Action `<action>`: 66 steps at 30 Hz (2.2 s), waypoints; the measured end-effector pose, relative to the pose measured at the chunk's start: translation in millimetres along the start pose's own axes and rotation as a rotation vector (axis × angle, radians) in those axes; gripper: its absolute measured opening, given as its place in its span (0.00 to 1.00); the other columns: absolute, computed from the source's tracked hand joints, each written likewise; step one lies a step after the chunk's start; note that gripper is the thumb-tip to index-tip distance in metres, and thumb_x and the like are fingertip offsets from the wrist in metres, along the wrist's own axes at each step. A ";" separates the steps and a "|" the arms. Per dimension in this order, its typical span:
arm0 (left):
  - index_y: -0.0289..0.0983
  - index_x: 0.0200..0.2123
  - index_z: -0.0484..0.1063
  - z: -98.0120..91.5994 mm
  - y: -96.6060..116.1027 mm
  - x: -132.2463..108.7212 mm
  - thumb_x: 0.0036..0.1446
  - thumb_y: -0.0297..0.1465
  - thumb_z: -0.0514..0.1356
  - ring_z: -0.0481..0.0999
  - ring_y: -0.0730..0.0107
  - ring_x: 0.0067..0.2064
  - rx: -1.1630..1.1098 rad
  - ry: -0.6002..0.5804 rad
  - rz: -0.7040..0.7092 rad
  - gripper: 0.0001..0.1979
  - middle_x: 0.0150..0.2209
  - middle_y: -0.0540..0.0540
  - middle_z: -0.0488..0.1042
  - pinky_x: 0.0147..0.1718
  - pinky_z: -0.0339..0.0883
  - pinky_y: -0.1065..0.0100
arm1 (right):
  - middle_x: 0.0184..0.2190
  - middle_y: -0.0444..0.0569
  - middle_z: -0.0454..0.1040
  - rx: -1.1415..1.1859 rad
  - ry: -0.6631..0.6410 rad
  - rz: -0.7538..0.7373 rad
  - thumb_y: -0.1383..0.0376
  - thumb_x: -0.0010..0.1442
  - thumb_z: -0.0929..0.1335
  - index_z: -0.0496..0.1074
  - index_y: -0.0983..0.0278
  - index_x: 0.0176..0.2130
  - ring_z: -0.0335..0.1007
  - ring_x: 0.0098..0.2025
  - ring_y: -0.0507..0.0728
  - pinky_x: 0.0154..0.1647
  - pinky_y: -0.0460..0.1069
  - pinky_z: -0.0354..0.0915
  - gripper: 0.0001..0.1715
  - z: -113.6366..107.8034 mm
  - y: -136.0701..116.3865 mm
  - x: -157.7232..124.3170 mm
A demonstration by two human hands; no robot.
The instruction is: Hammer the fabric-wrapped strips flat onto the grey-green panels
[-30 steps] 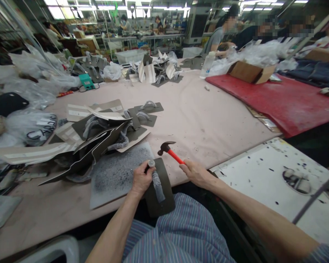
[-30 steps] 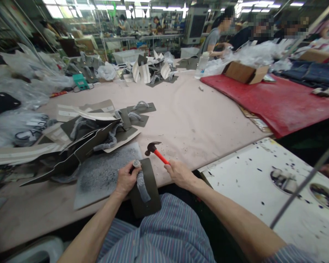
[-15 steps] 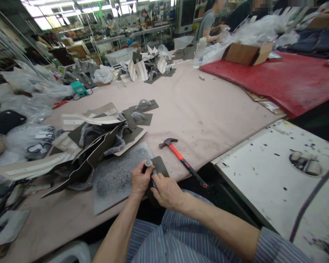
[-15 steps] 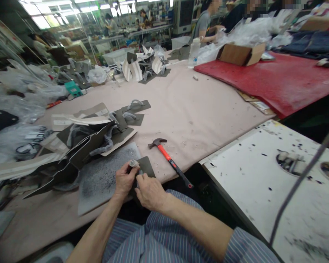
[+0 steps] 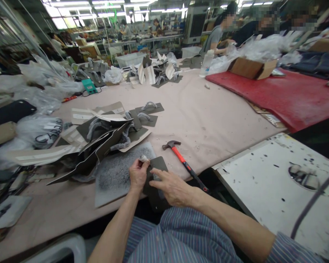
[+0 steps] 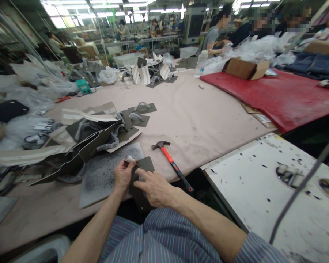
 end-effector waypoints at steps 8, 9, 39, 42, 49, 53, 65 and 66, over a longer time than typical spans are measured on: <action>0.35 0.36 0.74 -28.7 50.2 13.5 0.49 0.38 0.69 0.80 0.68 0.35 -0.211 0.270 0.120 0.15 0.34 0.46 0.80 0.37 0.74 0.68 | 0.39 0.56 0.71 -0.221 0.004 0.163 0.70 0.62 0.62 0.69 0.67 0.41 0.67 0.38 0.60 0.46 0.57 0.61 0.08 -21.3 4.9 21.3; 0.36 0.37 0.75 -33.9 64.7 15.3 0.50 0.37 0.69 0.80 0.67 0.36 -0.201 0.285 0.183 0.14 0.35 0.47 0.80 0.38 0.74 0.68 | 0.36 0.56 0.72 -0.206 0.020 0.262 0.69 0.62 0.61 0.69 0.67 0.41 0.68 0.36 0.59 0.44 0.56 0.62 0.09 -25.8 7.4 22.6; 0.35 0.37 0.75 -14.1 7.5 10.8 0.53 0.37 0.66 0.80 0.65 0.39 0.051 -0.155 0.021 0.12 0.37 0.44 0.81 0.41 0.72 0.68 | 0.43 0.57 0.74 0.186 0.369 0.684 0.49 0.69 0.60 0.64 0.69 0.59 0.73 0.42 0.62 0.43 0.52 0.65 0.31 22.9 0.4 -8.5; 0.35 0.37 0.76 -14.1 8.2 12.3 0.53 0.36 0.66 0.79 0.66 0.38 0.037 -0.176 0.001 0.12 0.36 0.44 0.81 0.40 0.71 0.69 | 0.44 0.58 0.72 -0.005 0.416 0.788 0.53 0.69 0.61 0.66 0.69 0.56 0.70 0.45 0.63 0.45 0.53 0.63 0.26 9.3 34.7 -22.8; 0.35 0.36 0.77 -12.5 14.1 10.3 0.52 0.35 0.65 0.79 0.66 0.37 0.100 -0.186 0.009 0.10 0.35 0.46 0.81 0.38 0.71 0.70 | 0.43 0.55 0.70 -0.217 0.175 0.952 0.57 0.63 0.69 0.69 0.66 0.49 0.67 0.46 0.64 0.44 0.53 0.60 0.19 16.7 87.9 -42.9; 0.36 0.37 0.77 -12.1 14.6 9.9 0.53 0.34 0.65 0.79 0.66 0.37 0.128 -0.192 0.024 0.09 0.35 0.46 0.81 0.39 0.71 0.69 | 0.41 0.56 0.70 -0.127 0.106 0.987 0.62 0.64 0.67 0.69 0.67 0.46 0.68 0.43 0.62 0.40 0.51 0.59 0.12 25.2 102.2 -43.0; 0.35 0.34 0.76 -6.5 20.6 11.2 0.51 0.34 0.64 0.79 0.64 0.37 0.155 -0.192 -0.006 0.10 0.34 0.46 0.81 0.40 0.71 0.68 | 0.22 0.40 0.58 1.273 0.129 1.057 0.67 0.63 0.59 0.60 0.64 0.30 0.53 0.18 0.48 0.19 0.44 0.56 0.08 21.6 97.6 -14.1; 0.35 0.34 0.76 -6.2 19.7 10.4 0.51 0.34 0.64 0.79 0.65 0.37 0.161 -0.187 0.003 0.09 0.34 0.46 0.81 0.39 0.71 0.68 | 0.22 0.39 0.56 1.303 0.151 1.055 0.65 0.64 0.57 0.59 0.63 0.31 0.51 0.17 0.47 0.18 0.43 0.54 0.09 17.8 92.9 -11.0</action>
Point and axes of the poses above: each hand's wrist, its own x-axis towards the middle knuckle, its own z-axis out of the palm, y = z × x, the point moved 3 cm from there along x, towards the middle knuckle
